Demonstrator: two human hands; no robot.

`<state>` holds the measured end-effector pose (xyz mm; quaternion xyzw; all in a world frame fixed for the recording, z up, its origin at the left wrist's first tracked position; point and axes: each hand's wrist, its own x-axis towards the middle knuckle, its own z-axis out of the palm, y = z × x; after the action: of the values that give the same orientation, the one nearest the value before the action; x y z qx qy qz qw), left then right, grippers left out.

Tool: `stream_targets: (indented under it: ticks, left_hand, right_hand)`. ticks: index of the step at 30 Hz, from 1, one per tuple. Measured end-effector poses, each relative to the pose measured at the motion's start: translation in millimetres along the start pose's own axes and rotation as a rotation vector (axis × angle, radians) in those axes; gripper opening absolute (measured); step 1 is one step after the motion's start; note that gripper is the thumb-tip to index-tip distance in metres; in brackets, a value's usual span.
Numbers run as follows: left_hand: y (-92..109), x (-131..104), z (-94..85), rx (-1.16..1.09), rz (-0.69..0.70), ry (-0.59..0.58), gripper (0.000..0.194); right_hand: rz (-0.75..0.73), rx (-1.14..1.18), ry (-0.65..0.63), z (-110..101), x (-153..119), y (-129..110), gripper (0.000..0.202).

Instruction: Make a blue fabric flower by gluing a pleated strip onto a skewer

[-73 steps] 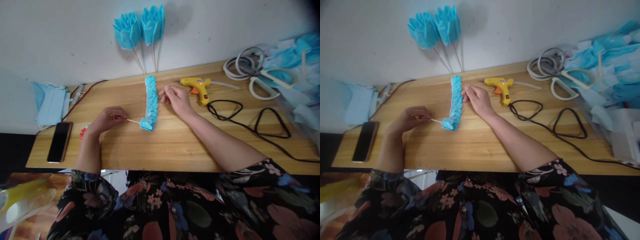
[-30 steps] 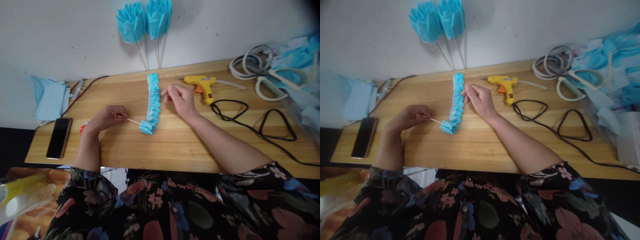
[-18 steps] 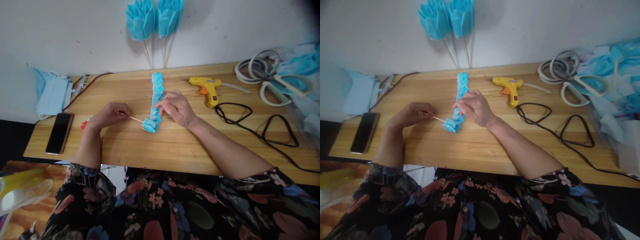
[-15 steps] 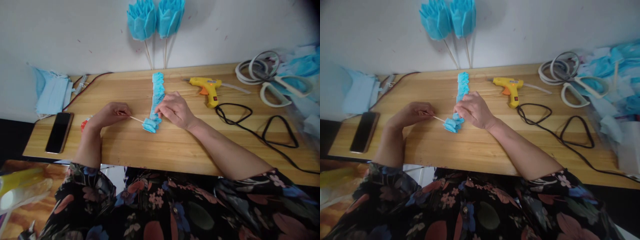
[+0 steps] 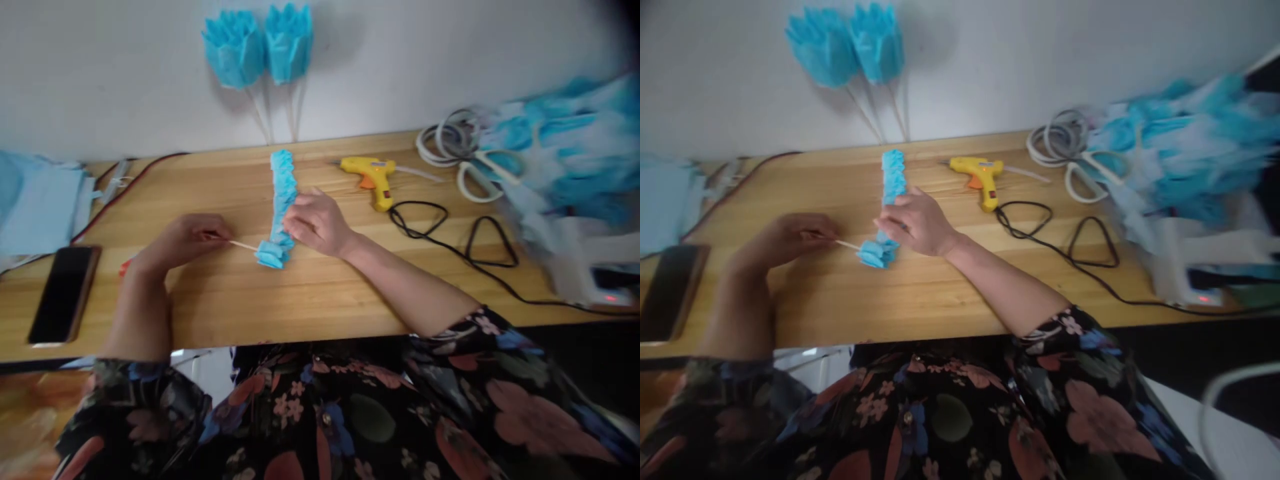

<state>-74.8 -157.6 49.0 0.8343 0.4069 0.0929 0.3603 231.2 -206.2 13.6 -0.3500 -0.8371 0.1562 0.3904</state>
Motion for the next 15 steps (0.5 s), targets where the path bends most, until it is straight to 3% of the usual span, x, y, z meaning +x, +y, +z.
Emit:
stream_targets:
  ticks: [9,12,15]
  left_hand:
    - [-7.8,-0.6,-3.9,-0.093,-0.16,-0.033,0.02]
    - [-7.2,-0.8,-3.7,-0.098,-0.169,-0.054,0.014]
    - [-6.2,-0.3,-3.5,-0.082,-0.159,-0.069,0.016]
  right_hand:
    - [0.14,-0.413,0.018,-10.2,3.2,-8.8,0.047]
    - [0.169,-0.46,0.033,-27.2,2.4,-10.5,0.046]
    - [0.202,-0.452,0.065,-57.7,-6.6,-3.3,0.044]
